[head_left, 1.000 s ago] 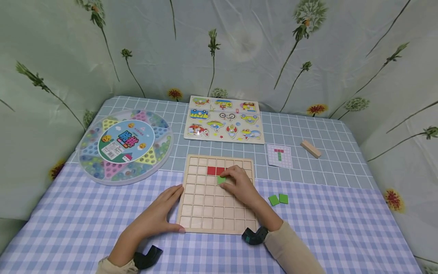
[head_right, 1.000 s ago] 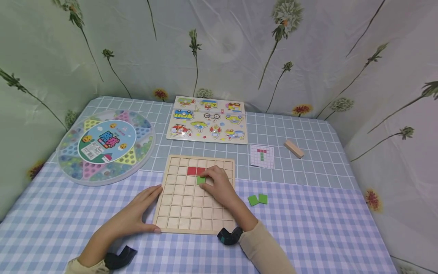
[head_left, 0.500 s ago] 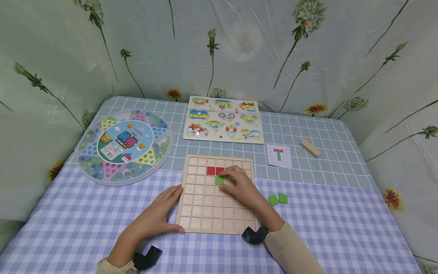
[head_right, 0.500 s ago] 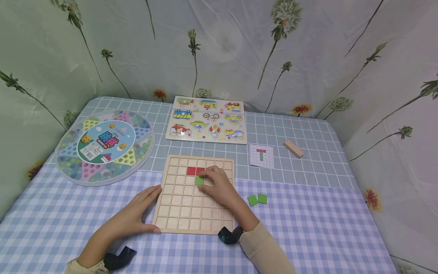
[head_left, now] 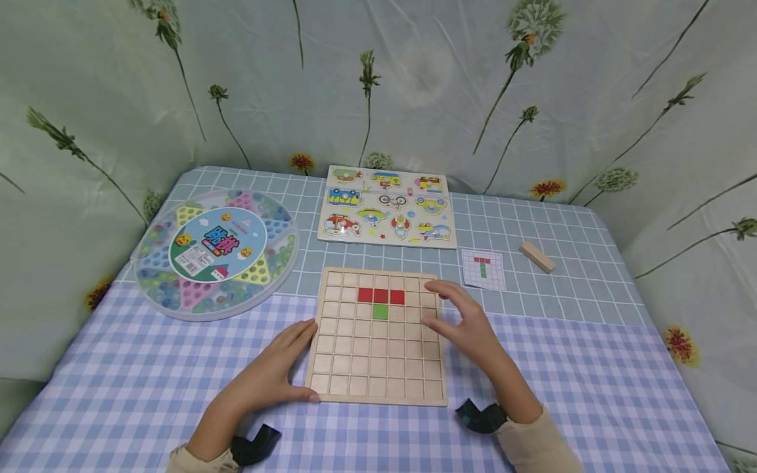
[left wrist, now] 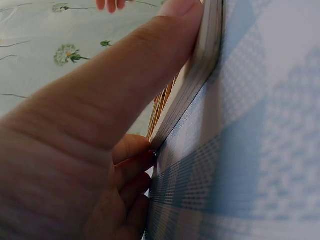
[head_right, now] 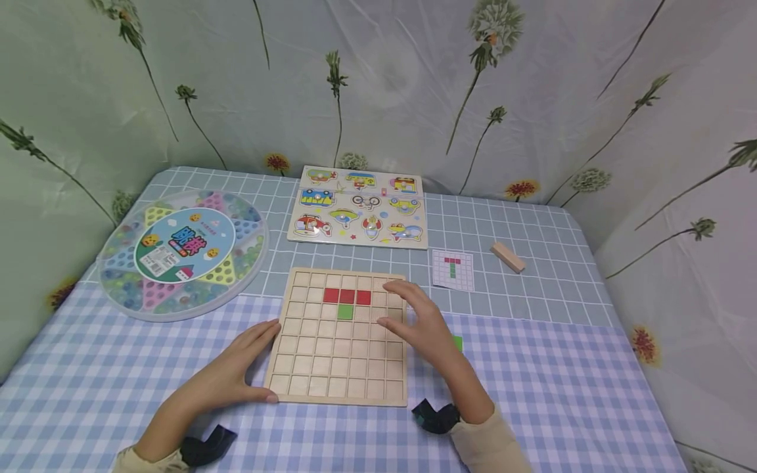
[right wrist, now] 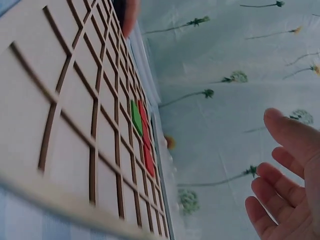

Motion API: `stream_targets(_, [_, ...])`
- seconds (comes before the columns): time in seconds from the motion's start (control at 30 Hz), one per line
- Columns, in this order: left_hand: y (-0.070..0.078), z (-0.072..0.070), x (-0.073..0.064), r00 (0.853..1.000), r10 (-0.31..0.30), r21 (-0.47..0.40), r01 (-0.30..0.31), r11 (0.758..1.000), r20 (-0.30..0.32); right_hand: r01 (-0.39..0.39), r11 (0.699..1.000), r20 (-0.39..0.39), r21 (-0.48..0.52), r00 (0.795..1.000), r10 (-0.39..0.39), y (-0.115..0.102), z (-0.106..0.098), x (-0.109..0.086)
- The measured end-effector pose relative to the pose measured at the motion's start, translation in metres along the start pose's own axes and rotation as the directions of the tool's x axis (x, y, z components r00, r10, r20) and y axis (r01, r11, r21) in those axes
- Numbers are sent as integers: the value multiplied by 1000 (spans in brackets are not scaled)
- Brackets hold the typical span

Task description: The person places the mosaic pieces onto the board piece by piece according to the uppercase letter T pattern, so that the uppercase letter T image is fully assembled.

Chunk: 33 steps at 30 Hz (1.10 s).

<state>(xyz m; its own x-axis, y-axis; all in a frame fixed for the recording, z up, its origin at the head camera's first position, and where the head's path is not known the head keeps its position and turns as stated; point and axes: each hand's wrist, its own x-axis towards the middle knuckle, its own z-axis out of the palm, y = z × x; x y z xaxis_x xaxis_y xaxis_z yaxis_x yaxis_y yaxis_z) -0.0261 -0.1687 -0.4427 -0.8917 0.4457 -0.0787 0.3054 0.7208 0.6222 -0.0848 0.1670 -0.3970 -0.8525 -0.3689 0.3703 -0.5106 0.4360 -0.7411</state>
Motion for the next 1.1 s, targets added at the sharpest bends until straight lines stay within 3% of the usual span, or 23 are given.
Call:
stream_targets(0.17, [0,0,0,1000,6,2,-6,1000,-12,3,998,-49,-64,999,-6,5,-20,-20])
stream_targets(0.33, [-1,1,0,1000,14,2,-14,1000,-23,-97,988,-76,-118,993,89,15,-31,-40])
stream_targets(0.53, [0,1,0,1000,18,8,-18,1000,-24,-165,969,-83,-182,985,152,28,-33,-60])
stream_targets(0.73, [0,0,0,1000,12,16,-12,1000,-6,-258,947,-50,-190,966,253,34,-33,-73])
stream_targets(0.93, [1,-1,-1,1000,1,17,-1,1000,-4,-315,933,11,-174,947,322,39,-33,-80])
stream_targets(1.1, [1,0,-1,1000,5,12,-5,1000,-8,-331,915,78,-230,931,356,42,-33,-80])
